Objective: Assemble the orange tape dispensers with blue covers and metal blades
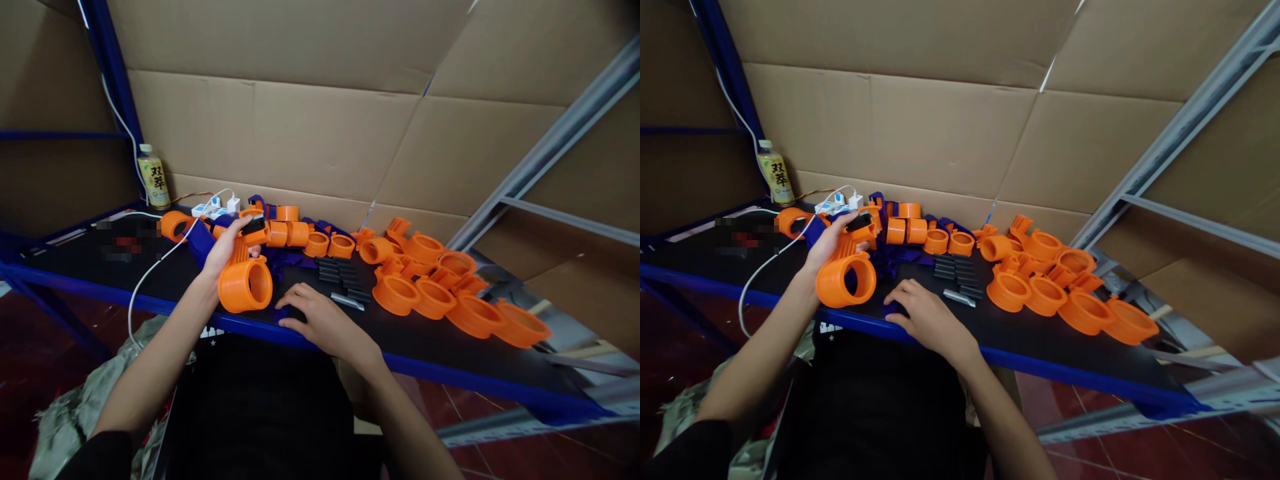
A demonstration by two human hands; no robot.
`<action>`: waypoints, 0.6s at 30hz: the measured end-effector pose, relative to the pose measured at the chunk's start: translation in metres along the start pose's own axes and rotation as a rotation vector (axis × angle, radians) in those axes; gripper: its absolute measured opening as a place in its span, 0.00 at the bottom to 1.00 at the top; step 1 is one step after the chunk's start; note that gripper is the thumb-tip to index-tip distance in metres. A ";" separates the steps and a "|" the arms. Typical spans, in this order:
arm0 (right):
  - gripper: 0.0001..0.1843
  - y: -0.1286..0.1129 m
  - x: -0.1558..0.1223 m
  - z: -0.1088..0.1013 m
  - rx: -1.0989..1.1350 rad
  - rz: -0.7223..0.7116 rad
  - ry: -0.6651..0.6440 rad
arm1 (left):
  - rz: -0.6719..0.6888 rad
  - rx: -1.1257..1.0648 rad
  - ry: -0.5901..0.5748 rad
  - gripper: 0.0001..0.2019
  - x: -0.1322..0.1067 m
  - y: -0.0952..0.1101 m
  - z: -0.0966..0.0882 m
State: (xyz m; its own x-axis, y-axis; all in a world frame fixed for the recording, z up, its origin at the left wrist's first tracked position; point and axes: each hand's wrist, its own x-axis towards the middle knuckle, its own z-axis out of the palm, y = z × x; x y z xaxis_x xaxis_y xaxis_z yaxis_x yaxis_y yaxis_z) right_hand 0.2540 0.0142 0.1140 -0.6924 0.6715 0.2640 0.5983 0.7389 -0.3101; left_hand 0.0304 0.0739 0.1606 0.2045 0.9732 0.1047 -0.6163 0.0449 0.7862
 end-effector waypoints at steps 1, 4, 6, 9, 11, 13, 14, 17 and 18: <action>0.12 0.003 -0.002 -0.002 0.028 0.014 0.008 | -0.011 0.003 -0.003 0.09 0.000 -0.001 0.000; 0.15 0.014 -0.005 -0.006 0.092 0.052 0.054 | -0.083 0.039 -0.004 0.11 -0.002 -0.005 0.001; 0.15 0.022 -0.005 -0.005 0.110 0.087 0.091 | -0.130 0.065 0.008 0.13 -0.003 -0.008 0.002; 0.12 0.031 -0.003 -0.002 0.144 0.150 0.188 | -0.167 0.084 -0.002 0.14 -0.005 -0.014 0.006; 0.11 0.035 -0.001 -0.003 0.185 0.183 0.312 | -0.166 0.097 -0.031 0.14 -0.005 -0.020 0.008; 0.10 0.036 -0.001 -0.007 0.232 0.215 0.502 | -0.143 0.115 -0.058 0.14 -0.005 -0.026 0.011; 0.12 0.035 -0.001 -0.009 0.258 0.229 0.611 | -0.133 0.128 -0.069 0.14 -0.005 -0.030 0.013; 0.18 0.028 -0.001 -0.015 0.312 0.229 0.872 | -0.159 0.165 -0.111 0.15 -0.008 -0.042 0.019; 0.19 0.025 -0.001 -0.016 0.301 0.211 0.910 | -0.178 0.167 -0.122 0.16 -0.009 -0.046 0.021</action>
State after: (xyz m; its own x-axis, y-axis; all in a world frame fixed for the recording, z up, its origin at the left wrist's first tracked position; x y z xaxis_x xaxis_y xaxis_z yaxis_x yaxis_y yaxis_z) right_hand 0.2759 0.0325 0.1203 0.0681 0.6688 0.7403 0.4590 0.6378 -0.6185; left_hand 0.0729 0.0583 0.1368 0.3951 0.9184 0.0205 -0.4302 0.1653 0.8875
